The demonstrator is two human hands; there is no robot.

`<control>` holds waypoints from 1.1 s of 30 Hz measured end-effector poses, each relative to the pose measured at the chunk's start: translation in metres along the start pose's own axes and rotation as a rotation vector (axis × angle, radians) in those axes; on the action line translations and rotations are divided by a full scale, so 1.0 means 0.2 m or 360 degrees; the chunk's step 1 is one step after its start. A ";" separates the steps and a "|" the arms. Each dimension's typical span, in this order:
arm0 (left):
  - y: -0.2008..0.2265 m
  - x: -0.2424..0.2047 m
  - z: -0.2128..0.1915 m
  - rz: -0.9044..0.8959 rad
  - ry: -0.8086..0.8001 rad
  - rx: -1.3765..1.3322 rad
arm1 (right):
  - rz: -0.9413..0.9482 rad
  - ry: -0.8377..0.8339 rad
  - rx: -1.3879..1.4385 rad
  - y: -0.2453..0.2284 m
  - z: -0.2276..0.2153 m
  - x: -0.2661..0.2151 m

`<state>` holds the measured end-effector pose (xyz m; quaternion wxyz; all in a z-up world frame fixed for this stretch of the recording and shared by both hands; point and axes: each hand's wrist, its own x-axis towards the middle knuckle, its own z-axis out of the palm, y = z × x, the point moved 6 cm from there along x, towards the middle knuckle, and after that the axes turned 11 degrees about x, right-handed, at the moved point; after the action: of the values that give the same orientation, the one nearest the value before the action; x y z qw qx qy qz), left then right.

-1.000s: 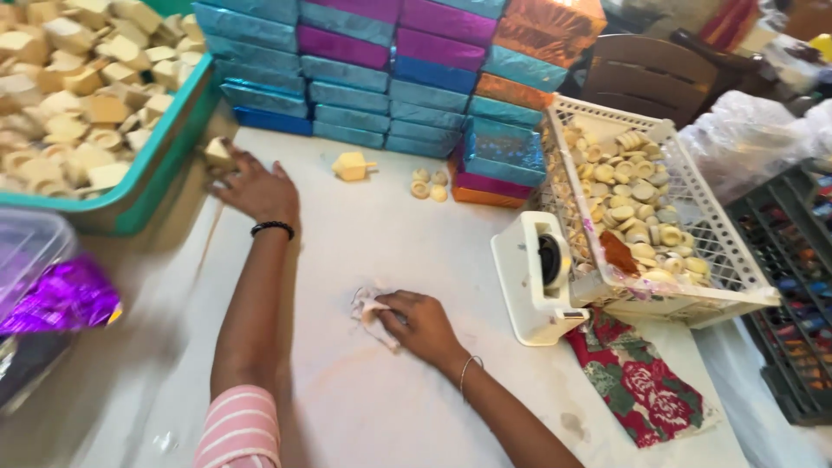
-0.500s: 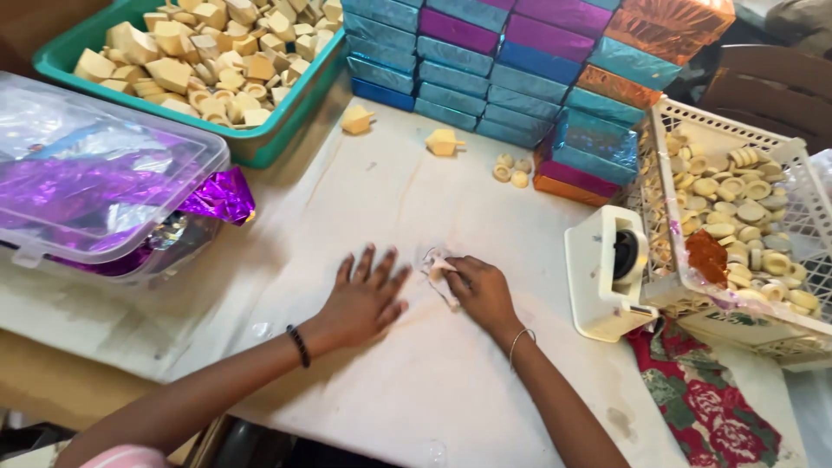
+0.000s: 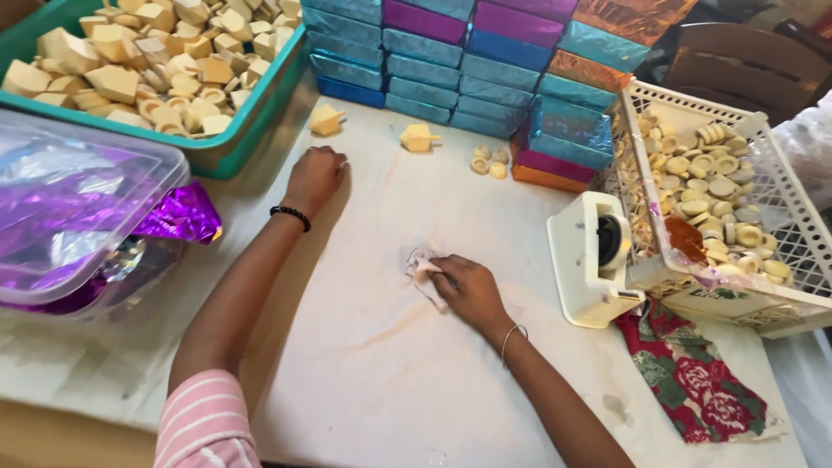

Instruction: The person wraps a small rectangular box in shiny blue paper and secures it with tape. They then pick up small wooden pieces from a green bin and wipe them with a white cloth on the table.

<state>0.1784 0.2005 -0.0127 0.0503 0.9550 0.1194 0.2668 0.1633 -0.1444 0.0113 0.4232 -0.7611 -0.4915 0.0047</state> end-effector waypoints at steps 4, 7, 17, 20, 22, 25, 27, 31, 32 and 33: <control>-0.04 0.05 0.04 -0.0045 0.0003 0.0023 | 0.0041 -0.0046 0.0018 -0.02 -0.01 0.02; -0.03 0.07 0.02 -0.0006 -0.0037 0.0076 | 0.0084 -0.0072 -0.0010 -0.01 0.00 0.02; -0.53 0.38 -0.36 -0.0193 0.0628 0.0631 | 0.0062 -0.0029 -0.0013 -0.01 0.01 0.03; -0.61 0.35 -0.52 -0.0192 0.0655 0.0595 | 0.0194 -0.0055 0.0006 -0.01 0.01 0.02; -0.61 0.35 -0.56 -0.0056 0.0639 0.0712 | 0.0166 -0.0036 0.0039 -0.02 0.00 0.02; -0.61 0.34 -0.55 -0.0037 0.0568 0.0684 | 0.0053 -0.0017 0.0008 -0.02 0.00 0.02; -0.66 0.36 -0.48 -0.0048 0.0519 0.0814 | 0.0074 -0.0028 -0.0003 -0.02 0.00 0.02; -0.74 0.38 -0.34 0.0040 0.0413 0.0834 | 0.0130 -0.0056 -0.0023 -0.02 -0.01 0.02; -0.74 0.39 -0.34 0.0040 0.0410 0.0836 | 0.0130 -0.0057 -0.0020 -0.01 0.00 0.02; -0.75 0.40 -0.33 0.0045 0.0350 0.0835 | 0.0118 -0.0046 -0.0003 -0.01 0.00 0.02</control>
<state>0.1796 0.3681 0.0598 -0.2157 0.9023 0.1758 0.3293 0.1642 -0.1409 0.0138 0.4150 -0.7790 -0.4691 0.0310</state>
